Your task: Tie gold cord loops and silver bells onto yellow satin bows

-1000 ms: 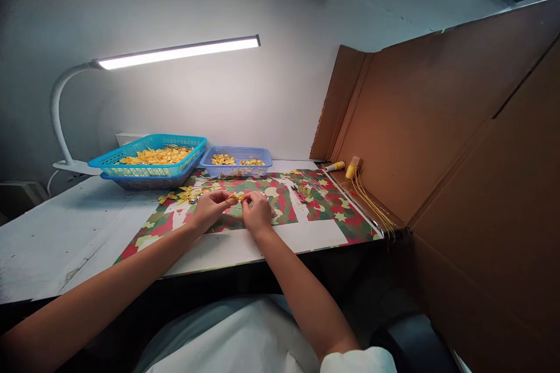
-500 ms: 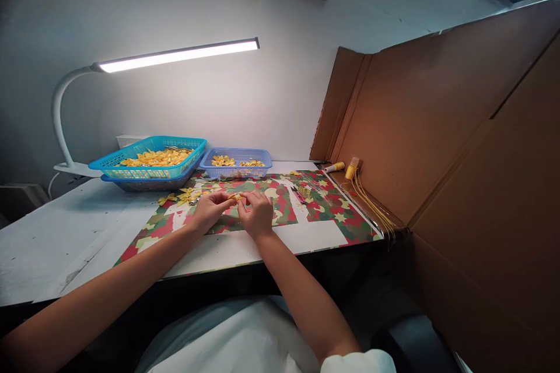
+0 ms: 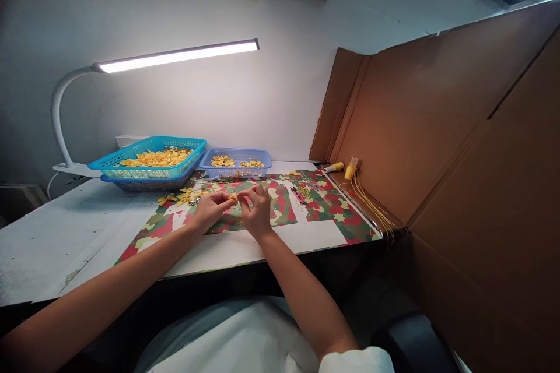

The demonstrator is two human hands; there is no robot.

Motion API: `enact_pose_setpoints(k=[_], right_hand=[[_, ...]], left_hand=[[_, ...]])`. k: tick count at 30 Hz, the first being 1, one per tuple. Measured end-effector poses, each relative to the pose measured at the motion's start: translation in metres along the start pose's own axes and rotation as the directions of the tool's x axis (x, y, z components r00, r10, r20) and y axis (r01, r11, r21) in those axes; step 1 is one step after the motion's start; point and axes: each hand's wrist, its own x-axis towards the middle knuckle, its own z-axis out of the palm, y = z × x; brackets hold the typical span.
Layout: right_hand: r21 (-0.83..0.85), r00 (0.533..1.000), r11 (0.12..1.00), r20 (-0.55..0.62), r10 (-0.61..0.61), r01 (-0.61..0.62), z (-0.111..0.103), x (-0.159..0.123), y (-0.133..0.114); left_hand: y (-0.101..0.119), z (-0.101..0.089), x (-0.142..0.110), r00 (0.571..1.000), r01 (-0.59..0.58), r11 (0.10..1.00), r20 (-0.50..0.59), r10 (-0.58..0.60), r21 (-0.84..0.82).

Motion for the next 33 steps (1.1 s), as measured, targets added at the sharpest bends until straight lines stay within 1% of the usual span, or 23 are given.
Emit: enact_pose_setpoints(k=[2, 4, 5, 6, 8, 9, 11, 12, 15, 19, 23, 26, 30, 33], right_hand=[[0.128, 0.996, 0.991, -0.081, 0.038, -0.027, -0.007, 0.002, -0.002], [0.301, 0.983, 0.949, -0.125, 0.138, -0.095, -0.015, 0.005, -0.002], [0.405, 0.976, 0.904, -0.106, 0.192, -0.134, -0.02, 0.006, -0.002], [0.512, 0.97, 0.842, -0.063, 0.235, -0.171, -0.025, 0.008, -0.002], [0.677, 0.961, 0.697, 0.063, 0.268, -0.239, -0.039, 0.013, -0.004], [0.724, 0.957, 0.638, 0.105, 0.272, -0.261, -0.047, 0.016, -0.006], [0.768, 0.953, 0.575, 0.151, 0.264, -0.281, -0.065, 0.025, -0.014], [0.776, 0.953, 0.564, 0.161, 0.255, -0.282, -0.075, 0.03, -0.019], [0.797, 0.966, 0.555, 0.138, 0.217, -0.239, -0.103, 0.046, -0.032], [0.83, 0.979, 0.533, 0.071, 0.192, -0.165, -0.128, 0.064, -0.039], [0.856, 0.976, 0.511, -0.032, 0.213, -0.083, -0.142, 0.075, -0.036], [0.867, 0.97, 0.497, -0.089, 0.228, -0.037, -0.152, 0.082, -0.034], [0.863, 0.961, 0.505, -0.135, 0.242, -0.006, -0.162, 0.089, -0.034], [0.855, 0.96, 0.519, -0.142, 0.24, -0.003, -0.165, 0.091, -0.032]], left_hand=[[-0.002, -0.001, 0.002, 0.999, 0.049, 0.999, -0.006, -0.049, -0.021], [-0.004, -0.002, 0.005, 0.994, 0.106, 0.994, -0.013, -0.106, -0.04], [-0.004, -0.002, 0.006, 0.991, 0.132, 0.99, -0.014, -0.133, -0.053], [-0.005, -0.003, 0.006, 0.988, 0.156, 0.986, -0.009, -0.157, -0.064], [-0.004, -0.003, 0.006, 0.982, 0.189, 0.98, -0.001, -0.189, -0.07], [-0.004, -0.003, 0.006, 0.98, 0.2, 0.977, 0.002, -0.201, -0.067], [-0.002, -0.003, 0.006, 0.978, 0.21, 0.976, 0.002, -0.211, -0.062], [-0.002, -0.003, 0.006, 0.977, 0.212, 0.975, 0.003, -0.212, -0.063], [-0.002, -0.004, 0.006, 0.975, 0.222, 0.973, 0.014, -0.222, -0.061], [-0.004, -0.004, 0.007, 0.97, 0.243, 0.969, 0.023, -0.243, -0.034], [-0.005, -0.005, 0.007, 0.972, 0.23, 0.973, 0.042, -0.229, -0.01], [-0.004, -0.005, 0.007, 0.961, 0.273, 0.962, 0.052, -0.273, 0.008], [-0.004, -0.005, 0.008, 0.961, 0.274, 0.962, 0.045, -0.274, 0.02], [-0.008, -0.005, 0.01, 0.963, 0.265, 0.964, 0.047, -0.265, 0.008]])
